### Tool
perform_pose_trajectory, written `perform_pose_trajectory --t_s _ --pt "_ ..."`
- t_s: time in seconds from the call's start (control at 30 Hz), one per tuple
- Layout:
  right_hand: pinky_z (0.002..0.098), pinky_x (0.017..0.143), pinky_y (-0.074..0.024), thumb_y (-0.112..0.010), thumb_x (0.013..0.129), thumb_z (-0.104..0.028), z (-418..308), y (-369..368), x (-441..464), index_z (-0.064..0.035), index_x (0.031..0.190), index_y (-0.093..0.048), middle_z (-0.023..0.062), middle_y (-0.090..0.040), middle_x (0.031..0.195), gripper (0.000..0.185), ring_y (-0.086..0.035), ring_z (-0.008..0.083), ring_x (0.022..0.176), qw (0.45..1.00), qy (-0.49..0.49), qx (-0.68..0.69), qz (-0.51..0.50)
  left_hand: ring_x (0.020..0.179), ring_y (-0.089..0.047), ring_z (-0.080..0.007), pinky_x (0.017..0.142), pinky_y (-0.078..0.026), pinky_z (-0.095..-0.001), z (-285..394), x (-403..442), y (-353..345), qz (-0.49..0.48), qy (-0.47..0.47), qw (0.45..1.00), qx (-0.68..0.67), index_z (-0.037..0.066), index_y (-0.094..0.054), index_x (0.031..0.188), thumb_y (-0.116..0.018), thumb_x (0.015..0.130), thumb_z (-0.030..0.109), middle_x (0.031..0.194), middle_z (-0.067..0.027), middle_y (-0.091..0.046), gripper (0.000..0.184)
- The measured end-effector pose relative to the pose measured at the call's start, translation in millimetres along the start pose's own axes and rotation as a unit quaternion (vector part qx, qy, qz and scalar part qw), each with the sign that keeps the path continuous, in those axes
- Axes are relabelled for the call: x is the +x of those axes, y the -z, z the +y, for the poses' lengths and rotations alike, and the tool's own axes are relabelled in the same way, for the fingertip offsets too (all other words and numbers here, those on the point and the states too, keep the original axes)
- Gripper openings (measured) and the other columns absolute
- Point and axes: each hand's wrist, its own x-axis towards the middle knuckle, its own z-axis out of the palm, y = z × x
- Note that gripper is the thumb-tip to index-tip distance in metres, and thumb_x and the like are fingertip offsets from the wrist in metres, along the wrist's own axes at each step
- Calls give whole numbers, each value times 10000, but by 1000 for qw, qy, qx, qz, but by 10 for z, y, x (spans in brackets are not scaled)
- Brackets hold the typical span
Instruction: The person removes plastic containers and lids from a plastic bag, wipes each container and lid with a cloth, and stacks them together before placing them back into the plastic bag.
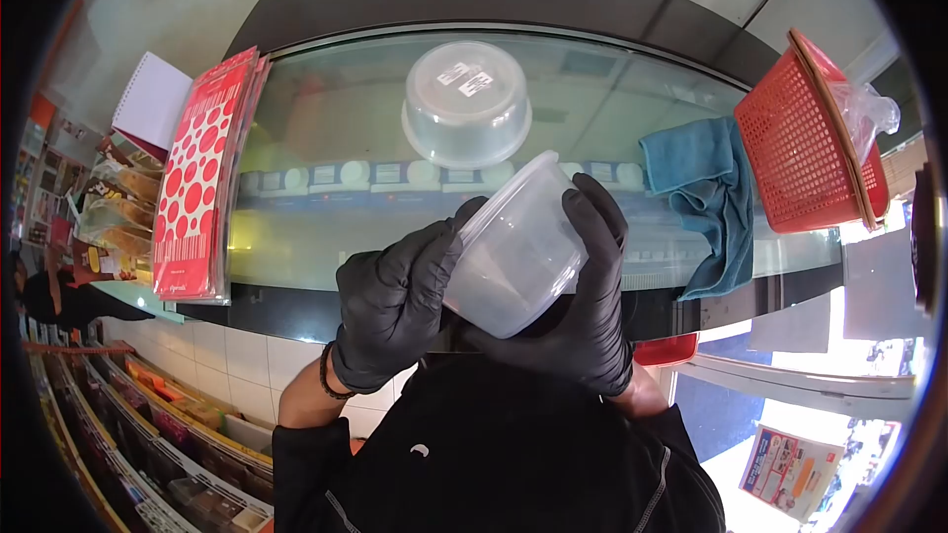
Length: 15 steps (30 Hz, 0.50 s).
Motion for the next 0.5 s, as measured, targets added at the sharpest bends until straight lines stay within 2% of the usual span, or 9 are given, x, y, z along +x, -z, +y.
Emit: perform_pose_trajectory --t_s 0.13,0.3,0.5 --pt "518 1031 -385 -931 466 -261 -117 -72 42 -67 1417 -219 276 -282 1379 1203 -356 423 1307 1000 2 -27 -14 648 -710 -233 575 -532 -281 15 21 189 -10 3 1000 -22 -33 -639 1046 -606 923 37 833 -170 -713 145" --pt "516 1037 -375 -926 461 -314 -201 -190 24 -73 1418 -217 277 -278 1385 1215 -347 421 1313 1000 0 -26 -5 650 -712 -229 569 -532 -283 -33 2 355 -24 -7 999 -44 -23 -635 1065 -606 926 44 850 -174 -716 156" --pt "523 1033 -366 -921 467 -323 -292 -327 13 -80 1425 -191 274 -279 1383 1229 -337 418 1317 998 20 -62 17 714 -719 -234 595 -545 -271 -79 -25 504 -42 -32 998 -38 -14 -620 1099 -605 925 49 1004 -148 -716 185"
